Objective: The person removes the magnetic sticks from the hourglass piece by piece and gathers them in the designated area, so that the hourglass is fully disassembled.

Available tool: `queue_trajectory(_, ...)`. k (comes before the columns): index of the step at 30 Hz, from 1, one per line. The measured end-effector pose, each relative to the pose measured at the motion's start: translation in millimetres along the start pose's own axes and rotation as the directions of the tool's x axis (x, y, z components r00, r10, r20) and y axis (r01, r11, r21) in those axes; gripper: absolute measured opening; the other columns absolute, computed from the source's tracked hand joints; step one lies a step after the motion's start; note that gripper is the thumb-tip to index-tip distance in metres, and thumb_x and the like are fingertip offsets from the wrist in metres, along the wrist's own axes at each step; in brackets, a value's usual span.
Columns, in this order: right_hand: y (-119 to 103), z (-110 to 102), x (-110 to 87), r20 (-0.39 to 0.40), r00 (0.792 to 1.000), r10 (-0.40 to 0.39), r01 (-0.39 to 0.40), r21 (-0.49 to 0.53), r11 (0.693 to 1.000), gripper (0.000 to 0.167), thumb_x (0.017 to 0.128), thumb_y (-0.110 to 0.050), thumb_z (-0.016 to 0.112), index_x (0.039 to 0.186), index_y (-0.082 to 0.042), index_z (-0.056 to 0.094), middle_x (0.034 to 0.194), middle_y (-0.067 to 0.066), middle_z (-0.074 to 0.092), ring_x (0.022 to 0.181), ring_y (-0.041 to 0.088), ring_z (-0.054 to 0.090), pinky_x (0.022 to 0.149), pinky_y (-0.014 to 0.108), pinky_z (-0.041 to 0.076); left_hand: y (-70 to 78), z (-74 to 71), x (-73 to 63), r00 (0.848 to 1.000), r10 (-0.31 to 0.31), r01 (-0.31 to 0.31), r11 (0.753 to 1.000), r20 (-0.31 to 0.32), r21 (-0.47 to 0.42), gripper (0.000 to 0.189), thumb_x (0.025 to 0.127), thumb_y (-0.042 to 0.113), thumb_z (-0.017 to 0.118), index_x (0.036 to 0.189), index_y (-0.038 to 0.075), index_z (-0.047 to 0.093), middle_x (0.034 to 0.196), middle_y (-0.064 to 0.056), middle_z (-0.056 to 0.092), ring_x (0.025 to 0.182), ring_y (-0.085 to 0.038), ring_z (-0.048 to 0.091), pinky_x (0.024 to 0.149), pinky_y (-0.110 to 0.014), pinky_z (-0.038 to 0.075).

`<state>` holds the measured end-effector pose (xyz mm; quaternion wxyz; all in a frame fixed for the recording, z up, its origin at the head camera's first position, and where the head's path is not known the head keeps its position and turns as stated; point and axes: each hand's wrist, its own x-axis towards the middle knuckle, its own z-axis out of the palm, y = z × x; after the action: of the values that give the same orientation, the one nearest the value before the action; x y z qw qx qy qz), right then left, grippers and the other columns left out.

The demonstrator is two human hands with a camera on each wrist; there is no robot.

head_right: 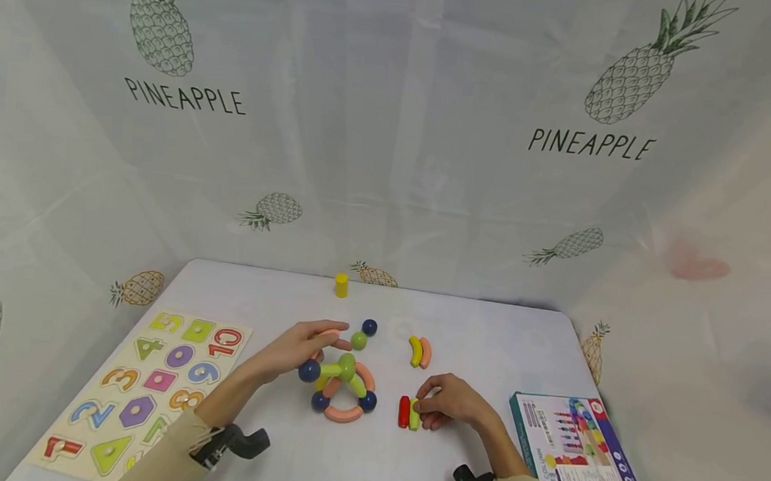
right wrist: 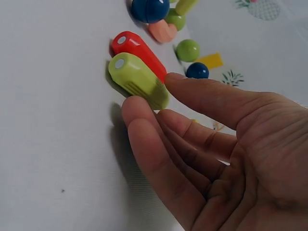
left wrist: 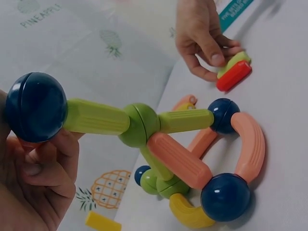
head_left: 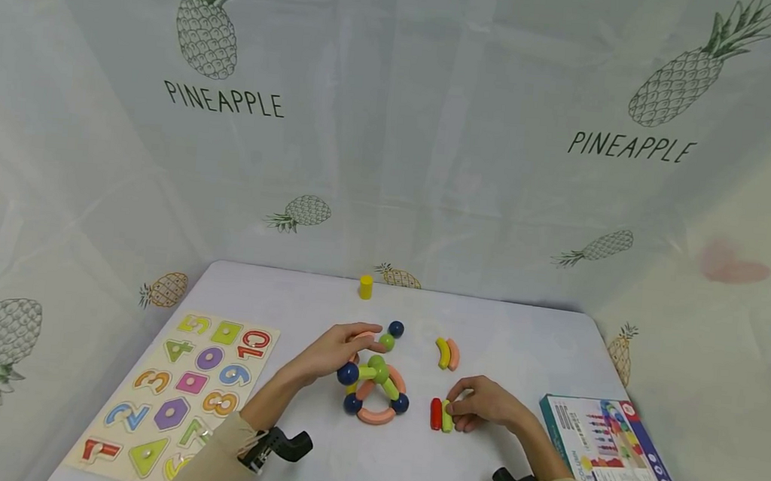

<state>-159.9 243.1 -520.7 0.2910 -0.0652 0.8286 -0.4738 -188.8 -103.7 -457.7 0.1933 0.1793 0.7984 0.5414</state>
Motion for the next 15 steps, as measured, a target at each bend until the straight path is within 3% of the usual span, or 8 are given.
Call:
queue_trajectory(4,-3.8,-2.9,0.8,-0.050,0.998,0.029,-0.030,-0.026,0.999,0.021,0.093,-0.020,0.072,0.105,-0.003,0.067,0.077,0.011,0.070,0.062,0.021,0.068,0.063,0.034,0.059,-0.1,0.5,1.5,1.000,0.002,-0.002,1.000,0.004,0.004,0.048,0.107,0.039,0.048,0.151,0.020,0.047,0.116,0.003,0.074,0.086,-0.029,0.056,0.070,-0.030,0.040)
queue_trajectory(8,-13.5,-7.4,5.8,-0.140,0.990,0.016,-0.026,-0.071,0.997,0.022,0.095,-0.025,0.070,0.106,-0.006,0.068,0.076,0.010,0.069,0.064,0.022,0.066,0.064,0.034,0.058,-0.3,0.0,4.8,1.000,0.001,-0.002,1.000,0.012,0.019,0.048,0.107,0.039,0.047,0.152,0.022,0.044,0.115,0.005,0.074,0.081,-0.024,0.055,0.069,-0.030,0.040)
queue_trajectory(12,-31.9,-8.2,15.2,-0.196,0.972,-0.131,0.108,-0.126,0.986,0.026,0.096,-0.029,0.070,0.111,-0.007,0.068,0.084,0.011,0.070,0.071,0.024,0.066,0.066,0.033,0.058,0.5,-1.9,9.5,0.999,-0.001,0.000,1.000,0.042,0.027,0.052,0.105,0.044,0.050,0.153,0.026,0.042,0.113,0.006,0.074,0.083,-0.021,0.055,0.073,-0.033,0.041)
queue_trajectory(15,-52.8,-3.4,21.0,-0.184,0.947,-0.264,0.245,-0.123,0.962,0.026,0.098,-0.029,0.068,0.116,-0.009,0.068,0.095,0.016,0.071,0.082,0.031,0.067,0.071,0.035,0.058,2.4,-3.5,13.7,0.997,0.003,-0.005,1.000,0.079,0.028,0.058,0.102,0.050,0.052,0.154,0.028,0.038,0.112,0.007,0.075,0.087,-0.018,0.057,0.079,-0.036,0.040)
